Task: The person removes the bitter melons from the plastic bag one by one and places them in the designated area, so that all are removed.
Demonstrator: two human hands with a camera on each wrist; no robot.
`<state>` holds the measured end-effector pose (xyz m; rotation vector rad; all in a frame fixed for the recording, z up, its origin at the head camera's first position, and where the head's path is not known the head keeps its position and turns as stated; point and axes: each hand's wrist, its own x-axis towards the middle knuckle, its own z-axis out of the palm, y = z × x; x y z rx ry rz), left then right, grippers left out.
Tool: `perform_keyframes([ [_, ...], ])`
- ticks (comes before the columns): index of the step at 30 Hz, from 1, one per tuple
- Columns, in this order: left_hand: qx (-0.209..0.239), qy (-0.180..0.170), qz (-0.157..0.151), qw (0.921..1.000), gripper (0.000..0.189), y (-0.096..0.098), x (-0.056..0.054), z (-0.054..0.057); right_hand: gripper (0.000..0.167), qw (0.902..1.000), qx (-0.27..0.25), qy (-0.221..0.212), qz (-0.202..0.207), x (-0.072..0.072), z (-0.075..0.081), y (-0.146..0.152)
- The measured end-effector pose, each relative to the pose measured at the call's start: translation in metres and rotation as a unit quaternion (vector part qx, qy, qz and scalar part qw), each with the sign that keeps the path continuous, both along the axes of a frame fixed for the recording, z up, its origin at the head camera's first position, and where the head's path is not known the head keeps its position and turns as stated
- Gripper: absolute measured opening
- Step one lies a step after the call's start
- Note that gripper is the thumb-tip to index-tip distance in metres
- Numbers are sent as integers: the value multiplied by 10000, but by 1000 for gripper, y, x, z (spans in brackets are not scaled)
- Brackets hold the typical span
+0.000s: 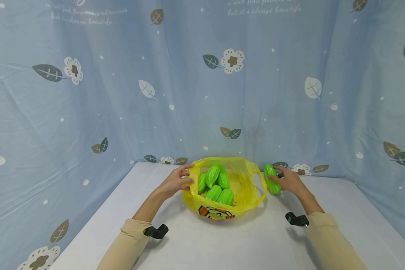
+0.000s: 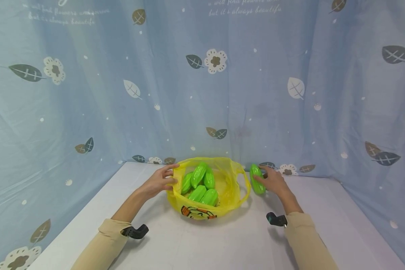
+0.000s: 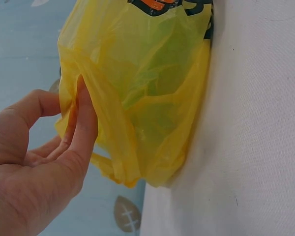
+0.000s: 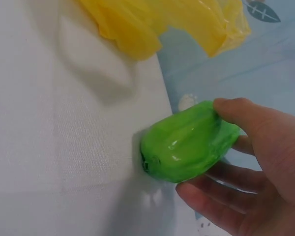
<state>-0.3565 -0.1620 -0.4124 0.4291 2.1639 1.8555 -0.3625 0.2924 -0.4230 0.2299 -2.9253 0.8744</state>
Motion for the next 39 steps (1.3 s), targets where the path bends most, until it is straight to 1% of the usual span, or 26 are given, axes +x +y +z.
perform_keyframes([
  [7, -12, -4, 13, 10000, 68, 0, -1, 0, 72, 9990, -30, -318, -300, -2, 3, -2],
  [13, -9, 35, -8, 10000, 68, -1, 0, -1, 72, 9979, -152, -487, -401, -10, -2, 1],
  [22, -26, 28, -3, 10000, 67, 0, 0, -1, 71, 9966, -361, -582, -453, -13, -5, 3],
  [29, -60, 31, -5, 10000, 69, 1, 1, 1, 72, 9962, -382, -608, -487, -16, -7, 5],
  [39, -79, 29, 43, 10000, 69, 0, -1, -1, 75, 9952, -441, -640, -589, -19, -11, 4],
])
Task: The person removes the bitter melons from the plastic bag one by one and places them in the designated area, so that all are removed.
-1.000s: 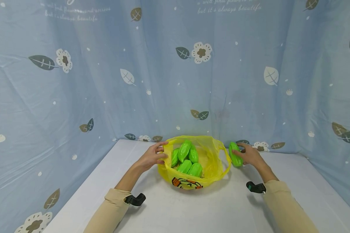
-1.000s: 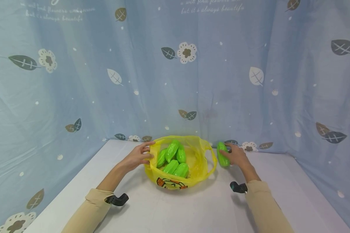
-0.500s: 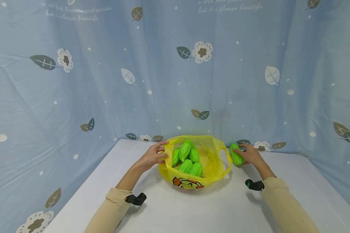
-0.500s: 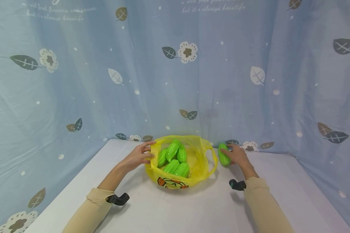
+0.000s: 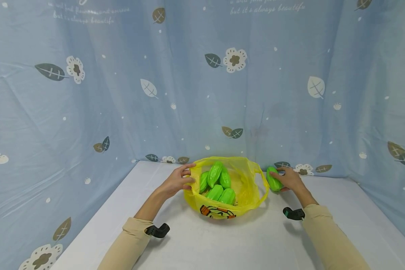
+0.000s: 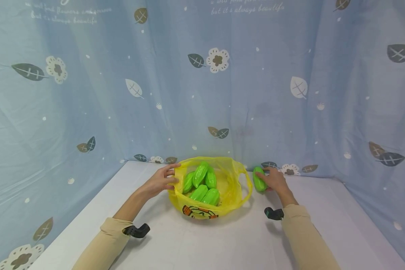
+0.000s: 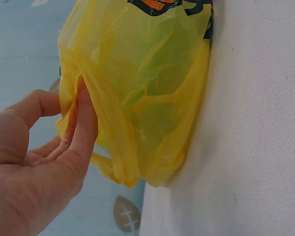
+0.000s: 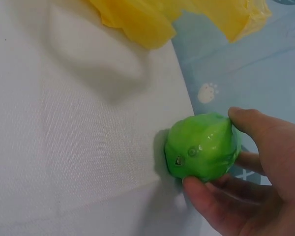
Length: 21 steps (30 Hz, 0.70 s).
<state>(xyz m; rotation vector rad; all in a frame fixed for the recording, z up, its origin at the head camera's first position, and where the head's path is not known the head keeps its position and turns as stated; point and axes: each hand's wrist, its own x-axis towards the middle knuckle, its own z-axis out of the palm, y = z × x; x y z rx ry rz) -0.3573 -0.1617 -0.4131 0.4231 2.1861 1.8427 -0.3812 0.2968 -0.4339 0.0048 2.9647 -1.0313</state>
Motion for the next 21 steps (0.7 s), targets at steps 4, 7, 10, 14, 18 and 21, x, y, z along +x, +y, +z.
perform_keyframes([
  [4, 33, -20, -20, 10000, 69, -1, 0, 0, 76, 9999, 38, -60, -112, -1, 0, -1],
  [7, 45, -20, -27, 10000, 69, -1, 0, 0, 77, 9997, 122, -136, -189, -2, -1, -1],
  [10, 56, -6, -31, 10000, 69, -1, 0, 0, 77, 9995, 143, -171, -206, -1, -1, -1],
  [14, 51, 14, -35, 10000, 69, -1, -1, -1, 76, 9998, 103, -96, -171, 2, -1, -3],
  [18, 56, 6, -21, 10000, 69, -1, 0, 0, 76, 9997, 140, -73, -169, 5, 2, -4],
  [21, 63, -1, -18, 10000, 69, -1, 1, 1, 78, 9995, 214, -108, -182, 7, 3, -3],
])
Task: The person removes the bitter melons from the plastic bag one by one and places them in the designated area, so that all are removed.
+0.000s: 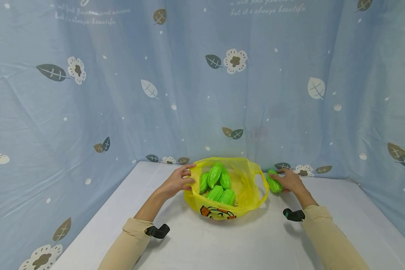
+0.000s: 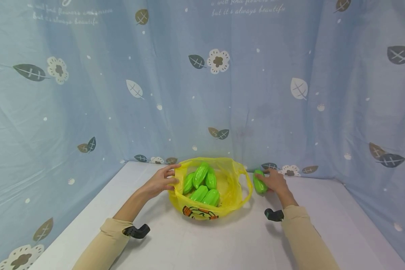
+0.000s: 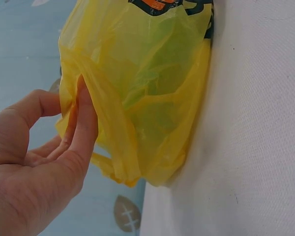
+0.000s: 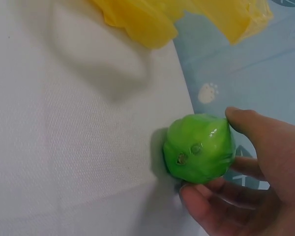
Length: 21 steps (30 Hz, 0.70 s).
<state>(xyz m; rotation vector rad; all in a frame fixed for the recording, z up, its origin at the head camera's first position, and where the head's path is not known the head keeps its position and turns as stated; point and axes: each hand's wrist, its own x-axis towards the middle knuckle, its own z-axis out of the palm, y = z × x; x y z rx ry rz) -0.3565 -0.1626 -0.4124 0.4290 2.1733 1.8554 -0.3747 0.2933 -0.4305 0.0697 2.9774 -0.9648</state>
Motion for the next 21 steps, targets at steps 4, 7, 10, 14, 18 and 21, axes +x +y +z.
perform_keyframes([
  [4, -5, -12, -6, 10000, 69, 0, 0, 0, 78, 9999, 90, -79, -20, 2, 2, 1],
  [7, -4, -15, -9, 10000, 69, -1, 0, 0, 77, 9998, 143, -121, 7, 3, 5, 1],
  [10, 9, -22, -7, 10000, 69, -1, 0, 0, 75, 9996, 207, -183, -19, 4, 11, 1],
  [14, 9, -11, -21, 10000, 69, -1, 0, 0, 72, 9994, 304, -191, -3, 7, 20, -1],
  [18, -6, 0, -16, 10000, 69, -1, 0, 0, 74, 9992, 354, -162, 92, 8, 27, 0],
  [21, -9, -11, -16, 10000, 70, -1, -1, -1, 74, 9992, 339, -185, 103, 7, 30, 1],
])
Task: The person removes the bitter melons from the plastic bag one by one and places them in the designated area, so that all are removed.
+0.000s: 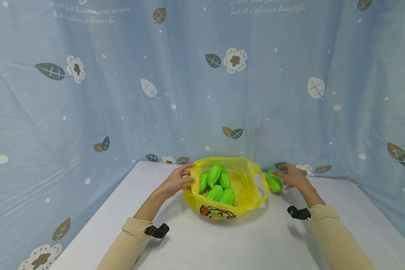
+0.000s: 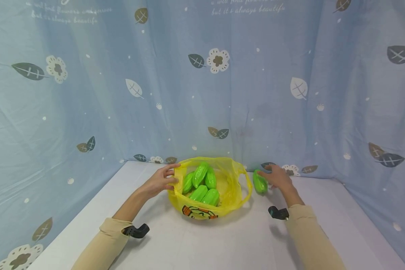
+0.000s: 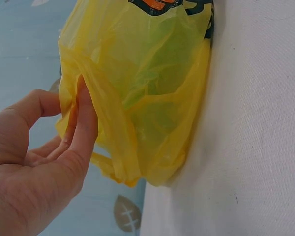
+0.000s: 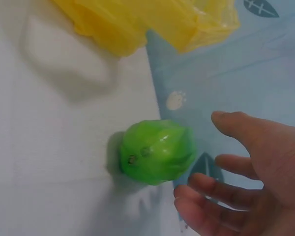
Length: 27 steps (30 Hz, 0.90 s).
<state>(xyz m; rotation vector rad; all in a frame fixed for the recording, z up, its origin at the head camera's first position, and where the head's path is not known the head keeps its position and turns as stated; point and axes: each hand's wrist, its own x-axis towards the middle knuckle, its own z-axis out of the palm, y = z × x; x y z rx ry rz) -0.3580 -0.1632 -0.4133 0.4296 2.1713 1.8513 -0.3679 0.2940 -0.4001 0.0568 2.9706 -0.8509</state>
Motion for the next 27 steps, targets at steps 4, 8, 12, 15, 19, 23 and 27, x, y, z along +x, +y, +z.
perform_keyframes([
  [4, -2, -11, -19, 10000, 70, 0, -1, -1, 73, 10000, -11, 25, 77, 0, 4, 1],
  [8, 8, -15, -31, 10000, 69, 0, -1, -1, 75, 9996, -37, 82, 262, 2, 10, 0],
  [12, 20, -36, -49, 10000, 69, 0, -1, -1, 74, 9985, -67, 162, 523, 6, 20, -4],
  [15, 13, -50, -31, 10000, 69, 1, -1, 0, 74, 9971, -97, 231, 717, 8, 31, -8],
  [19, 24, -68, 4, 10000, 69, 1, -1, 0, 75, 9966, -69, 260, 776, 9, 41, -14],
  [23, 43, -85, 33, 9999, 69, 1, 0, 0, 73, 9961, 47, 310, 825, 10, 48, -21],
  [27, 15, -81, 29, 10000, 69, 1, 0, 0, 67, 9946, 133, 416, 947, 12, 55, -27],
])
